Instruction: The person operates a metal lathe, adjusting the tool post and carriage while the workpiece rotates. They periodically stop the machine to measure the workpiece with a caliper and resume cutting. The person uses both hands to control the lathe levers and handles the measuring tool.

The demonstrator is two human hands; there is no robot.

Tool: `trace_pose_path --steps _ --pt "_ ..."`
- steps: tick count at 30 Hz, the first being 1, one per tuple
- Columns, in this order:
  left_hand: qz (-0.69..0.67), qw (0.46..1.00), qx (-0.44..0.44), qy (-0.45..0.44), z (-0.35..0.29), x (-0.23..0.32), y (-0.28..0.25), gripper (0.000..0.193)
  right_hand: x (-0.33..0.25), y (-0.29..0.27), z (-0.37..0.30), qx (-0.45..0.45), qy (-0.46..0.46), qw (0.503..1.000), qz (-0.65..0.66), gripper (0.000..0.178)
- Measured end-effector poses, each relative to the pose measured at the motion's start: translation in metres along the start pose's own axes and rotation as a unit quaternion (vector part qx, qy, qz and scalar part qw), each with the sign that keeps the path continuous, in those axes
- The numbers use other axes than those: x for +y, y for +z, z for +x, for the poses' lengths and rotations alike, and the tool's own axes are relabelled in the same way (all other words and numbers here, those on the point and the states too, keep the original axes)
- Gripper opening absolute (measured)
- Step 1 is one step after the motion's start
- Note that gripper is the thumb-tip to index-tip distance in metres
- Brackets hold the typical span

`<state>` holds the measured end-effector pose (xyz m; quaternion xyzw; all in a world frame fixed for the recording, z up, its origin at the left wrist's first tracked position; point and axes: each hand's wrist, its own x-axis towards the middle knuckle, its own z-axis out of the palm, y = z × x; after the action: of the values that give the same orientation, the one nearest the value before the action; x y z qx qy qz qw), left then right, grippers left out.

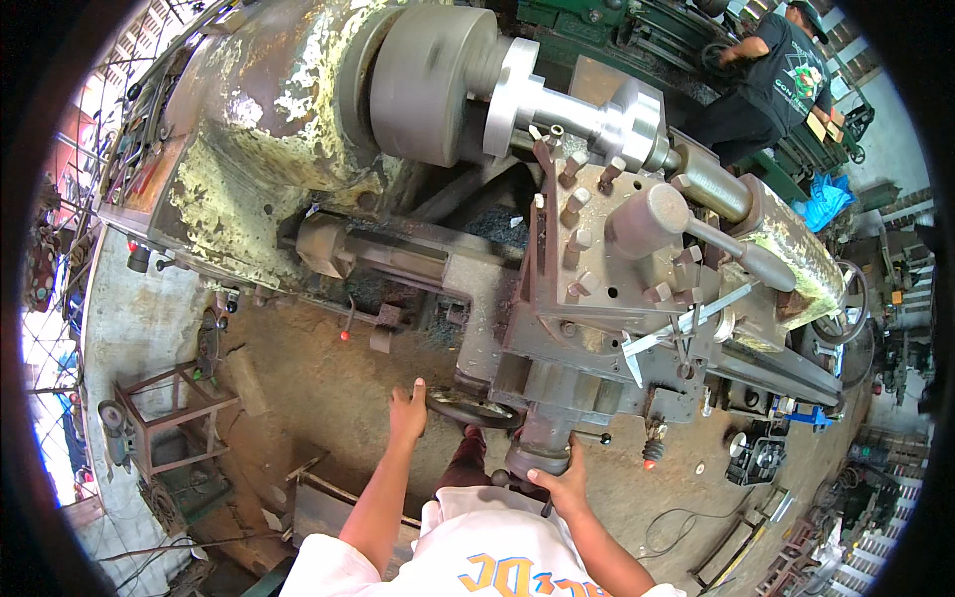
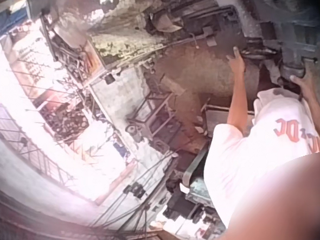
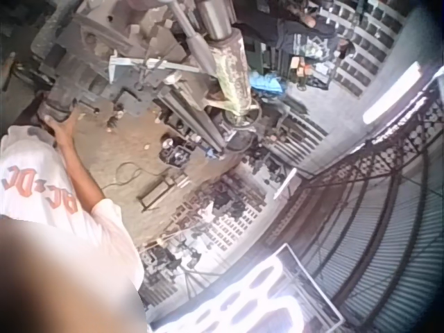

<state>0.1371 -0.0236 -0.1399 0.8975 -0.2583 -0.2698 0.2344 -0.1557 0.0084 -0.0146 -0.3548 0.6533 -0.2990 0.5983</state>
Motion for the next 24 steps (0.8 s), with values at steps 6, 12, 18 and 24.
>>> trace_pose_path --steps 6,12,18,24 --pt "-0.119 0.958 -0.083 0.249 -0.08 0.034 -0.034 0.032 0.026 -0.016 0.015 -0.127 0.038 0.97 0.205 0.117" --pt "-0.273 0.816 -0.51 -0.018 -0.138 0.074 -0.027 0.072 0.055 -0.03 0.027 -0.157 0.025 0.973 0.17 0.124" --pt "-0.264 0.792 -0.546 -0.072 -0.144 0.08 -0.012 0.094 0.115 -0.087 0.072 -0.024 -0.08 0.996 0.007 0.049" --pt "-0.247 0.85 -0.46 -0.071 -0.167 0.102 -0.02 0.07 0.196 -0.13 0.154 0.136 -0.297 0.786 -0.525 0.02"
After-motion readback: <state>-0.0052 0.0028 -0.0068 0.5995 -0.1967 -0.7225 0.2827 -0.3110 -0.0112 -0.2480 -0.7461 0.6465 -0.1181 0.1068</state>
